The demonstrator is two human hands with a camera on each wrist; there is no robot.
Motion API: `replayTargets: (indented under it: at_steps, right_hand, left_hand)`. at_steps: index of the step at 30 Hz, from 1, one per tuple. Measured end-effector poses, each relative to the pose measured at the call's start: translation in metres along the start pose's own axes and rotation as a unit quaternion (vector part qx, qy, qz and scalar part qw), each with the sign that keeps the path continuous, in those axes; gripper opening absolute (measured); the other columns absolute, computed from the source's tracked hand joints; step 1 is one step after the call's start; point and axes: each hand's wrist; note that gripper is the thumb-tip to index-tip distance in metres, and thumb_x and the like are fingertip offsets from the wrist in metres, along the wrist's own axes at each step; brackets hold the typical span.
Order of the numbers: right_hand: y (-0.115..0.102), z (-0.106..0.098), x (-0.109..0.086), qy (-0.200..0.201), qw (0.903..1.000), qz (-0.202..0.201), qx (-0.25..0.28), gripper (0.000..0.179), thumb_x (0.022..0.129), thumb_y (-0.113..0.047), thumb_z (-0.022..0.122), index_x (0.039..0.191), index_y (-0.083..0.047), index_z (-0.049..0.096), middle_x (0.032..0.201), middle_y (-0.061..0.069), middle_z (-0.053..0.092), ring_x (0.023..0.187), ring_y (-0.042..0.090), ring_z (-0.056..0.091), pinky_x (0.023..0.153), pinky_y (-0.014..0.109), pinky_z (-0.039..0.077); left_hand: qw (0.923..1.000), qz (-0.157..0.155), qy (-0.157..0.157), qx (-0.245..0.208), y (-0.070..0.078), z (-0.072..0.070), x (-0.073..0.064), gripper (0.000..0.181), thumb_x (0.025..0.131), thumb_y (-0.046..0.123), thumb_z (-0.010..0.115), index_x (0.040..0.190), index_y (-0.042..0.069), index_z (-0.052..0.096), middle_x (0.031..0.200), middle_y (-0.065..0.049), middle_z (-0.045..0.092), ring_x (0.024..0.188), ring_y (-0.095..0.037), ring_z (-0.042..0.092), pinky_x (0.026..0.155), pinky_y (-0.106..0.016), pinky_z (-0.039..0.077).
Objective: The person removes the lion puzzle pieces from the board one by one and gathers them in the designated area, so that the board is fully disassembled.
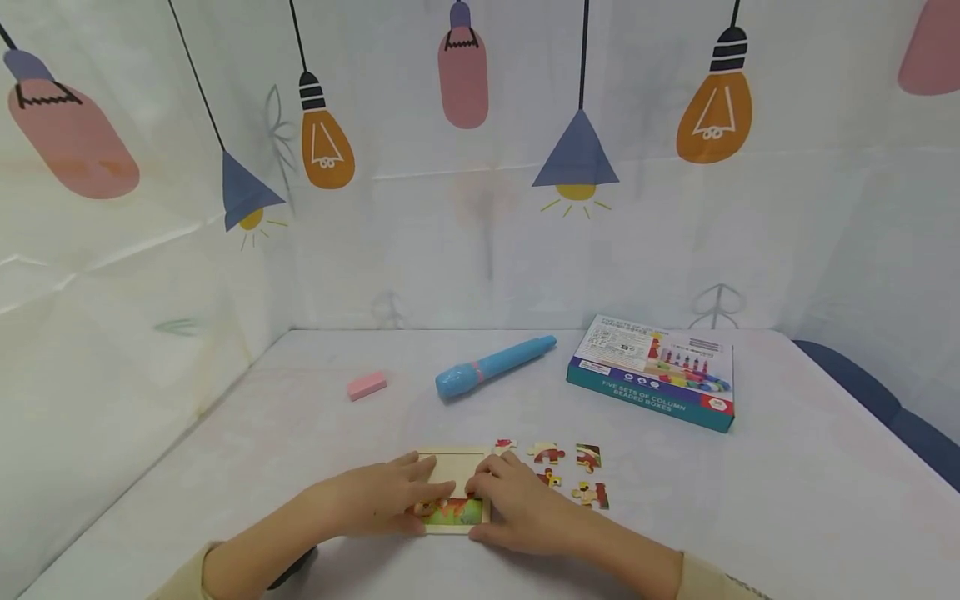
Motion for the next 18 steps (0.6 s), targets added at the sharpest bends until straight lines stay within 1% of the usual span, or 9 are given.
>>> replayTargets:
  at_steps: [3,6,9,11,16,18]
  right_hand:
    - [0.001,0.0,0.0,0.005,0.9999,-0.004,0.013,0.039,0.087,-0.047,0.056,0.113,-0.018,0.056,0.112,-0.009,0.046,0.106,0.01,0.041,0.09,0.035,0.04]
    - [0.002,-0.001,0.0,0.008,0.9998,-0.006,0.017,0.039,0.087,-0.046,0.057,0.113,-0.018,0.056,0.111,-0.009,0.046,0.105,0.01,0.041,0.09,0.035,0.04]
    - [0.001,-0.002,0.0,0.01,0.9998,-0.006,0.019,0.039,0.086,-0.046,0.057,0.113,-0.018,0.056,0.111,-0.009,0.046,0.105,0.01,0.04,0.09,0.035,0.04]
    - [0.001,-0.002,0.0,0.014,0.9996,-0.01,0.021,0.038,0.087,-0.046,0.057,0.112,-0.018,0.056,0.11,-0.009,0.046,0.105,0.01,0.04,0.09,0.034,0.04]
    - [0.0,-0.001,-0.001,0.023,0.9991,-0.02,0.028,0.037,0.087,-0.045,0.057,0.111,-0.017,0.055,0.109,-0.008,0.046,0.104,0.01,0.04,0.088,0.033,0.04]
    - [0.0,0.0,-0.001,0.023,0.9992,-0.018,0.028,0.037,0.087,-0.045,0.058,0.111,-0.017,0.055,0.109,-0.009,0.046,0.104,0.01,0.04,0.088,0.033,0.04]
  left_hand:
    - [0.9994,0.014,-0.011,0.029,0.008,-0.002,-0.001,0.059,0.084,0.05,0.056,0.138,0.031,0.041,0.141,-0.008,0.039,0.126,-0.031,0.039,0.09,-0.042,0.043]
    - [0.999,0.006,-0.024,0.038,0.015,-0.002,-0.003,0.064,0.083,0.053,0.053,0.14,0.027,0.039,0.144,-0.007,0.035,0.129,-0.028,0.035,0.092,-0.042,0.042]
    - [0.9985,0.005,-0.023,0.05,0.019,-0.002,-0.004,0.066,0.083,0.054,0.053,0.14,0.024,0.038,0.144,-0.007,0.034,0.129,-0.028,0.035,0.091,-0.043,0.042]
    - [0.9977,0.021,-0.014,0.063,0.021,-0.001,-0.005,0.066,0.083,0.054,0.053,0.14,0.023,0.039,0.142,-0.004,0.037,0.127,-0.027,0.038,0.089,-0.041,0.044]
    - [0.9945,0.083,0.017,0.063,0.024,-0.001,-0.01,0.064,0.081,0.053,0.057,0.135,0.02,0.046,0.133,0.001,0.046,0.12,-0.023,0.046,0.079,-0.035,0.05]
    - [0.9931,0.098,0.028,0.058,0.024,-0.001,-0.011,0.062,0.08,0.052,0.058,0.132,0.019,0.049,0.128,0.002,0.049,0.116,-0.019,0.049,0.076,-0.031,0.05]
Point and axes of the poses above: each hand's wrist, its own x-axis towards the middle knuckle, its own z-axis out of the palm, y = z × x
